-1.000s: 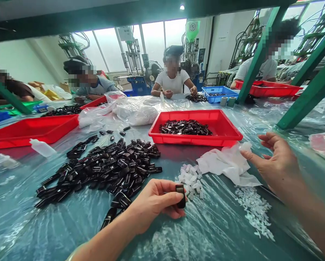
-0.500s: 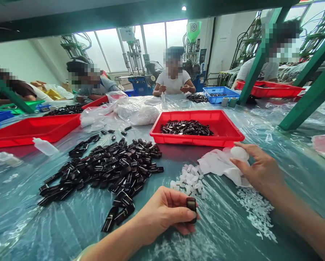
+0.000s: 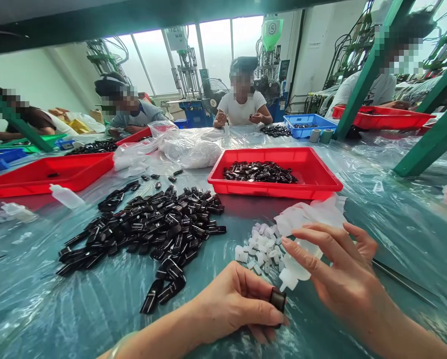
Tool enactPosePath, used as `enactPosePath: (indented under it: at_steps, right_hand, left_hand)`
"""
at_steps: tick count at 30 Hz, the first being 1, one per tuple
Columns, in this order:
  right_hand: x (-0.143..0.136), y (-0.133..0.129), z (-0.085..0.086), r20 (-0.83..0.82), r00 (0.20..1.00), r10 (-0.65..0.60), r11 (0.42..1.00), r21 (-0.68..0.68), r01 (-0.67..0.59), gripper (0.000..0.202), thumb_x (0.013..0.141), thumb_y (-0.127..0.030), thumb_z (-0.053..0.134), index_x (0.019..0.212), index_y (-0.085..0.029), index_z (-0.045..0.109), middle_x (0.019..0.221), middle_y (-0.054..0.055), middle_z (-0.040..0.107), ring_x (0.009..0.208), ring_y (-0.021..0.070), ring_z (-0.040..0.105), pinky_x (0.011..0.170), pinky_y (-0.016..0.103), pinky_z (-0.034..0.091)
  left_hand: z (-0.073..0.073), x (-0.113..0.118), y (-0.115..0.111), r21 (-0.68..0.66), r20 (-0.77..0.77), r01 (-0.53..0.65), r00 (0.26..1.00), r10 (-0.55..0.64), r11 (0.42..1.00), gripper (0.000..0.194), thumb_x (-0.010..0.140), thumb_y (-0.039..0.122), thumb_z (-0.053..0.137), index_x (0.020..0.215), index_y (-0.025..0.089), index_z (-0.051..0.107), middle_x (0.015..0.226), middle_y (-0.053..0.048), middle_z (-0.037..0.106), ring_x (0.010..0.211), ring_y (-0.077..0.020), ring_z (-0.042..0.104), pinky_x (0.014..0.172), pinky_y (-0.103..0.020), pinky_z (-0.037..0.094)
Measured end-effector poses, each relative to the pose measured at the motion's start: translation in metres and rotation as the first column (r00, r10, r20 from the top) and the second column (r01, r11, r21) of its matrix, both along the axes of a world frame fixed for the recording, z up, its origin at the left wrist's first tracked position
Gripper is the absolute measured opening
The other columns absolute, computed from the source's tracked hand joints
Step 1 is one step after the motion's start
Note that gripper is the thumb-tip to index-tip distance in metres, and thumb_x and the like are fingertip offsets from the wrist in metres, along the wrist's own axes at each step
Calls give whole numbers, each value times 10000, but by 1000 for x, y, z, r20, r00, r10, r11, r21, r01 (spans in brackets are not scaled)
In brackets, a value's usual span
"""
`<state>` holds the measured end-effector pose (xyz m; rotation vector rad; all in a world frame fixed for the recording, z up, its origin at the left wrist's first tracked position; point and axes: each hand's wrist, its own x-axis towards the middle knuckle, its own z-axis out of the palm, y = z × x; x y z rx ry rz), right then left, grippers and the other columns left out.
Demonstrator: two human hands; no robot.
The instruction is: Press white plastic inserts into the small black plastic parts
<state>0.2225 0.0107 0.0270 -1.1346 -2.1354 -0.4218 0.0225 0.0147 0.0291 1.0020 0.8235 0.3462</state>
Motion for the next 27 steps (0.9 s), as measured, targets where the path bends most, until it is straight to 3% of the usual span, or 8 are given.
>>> enactPosePath:
  at_steps: [7,20,27]
  right_hand:
    - [-2,-6,-1,89,996,5,1000,11,-6,409,824,-3,406,1072,-273,588,1067,47,619,1045,221,522,968,519,167]
    - [-5,-5,-8,-39,999,26,997,67,-24,343,862,-42,402,981,-277,622,997,16,645,1024,165,535,990,473,181]
    - [-2,-4,-4,-59,993,99,995,39,-96,308,876,-66,398,970,-256,621,1010,34,641,1037,169,530,986,470,188]
  left_hand:
    - [2,0,-1,4,-2,22,1000,-22,1000,180,660,246,676,776,113,714,603,-18,596,504,-63,536,494,-150,455]
    - [-1,-1,0,4,-3,29,1000,-29,1000,229,632,286,702,748,89,711,602,-25,597,490,-69,538,472,-158,454]
    - [-1,-1,2,-13,15,19,1000,-19,1000,192,635,251,698,736,88,711,599,-24,611,481,-65,542,464,-153,459]
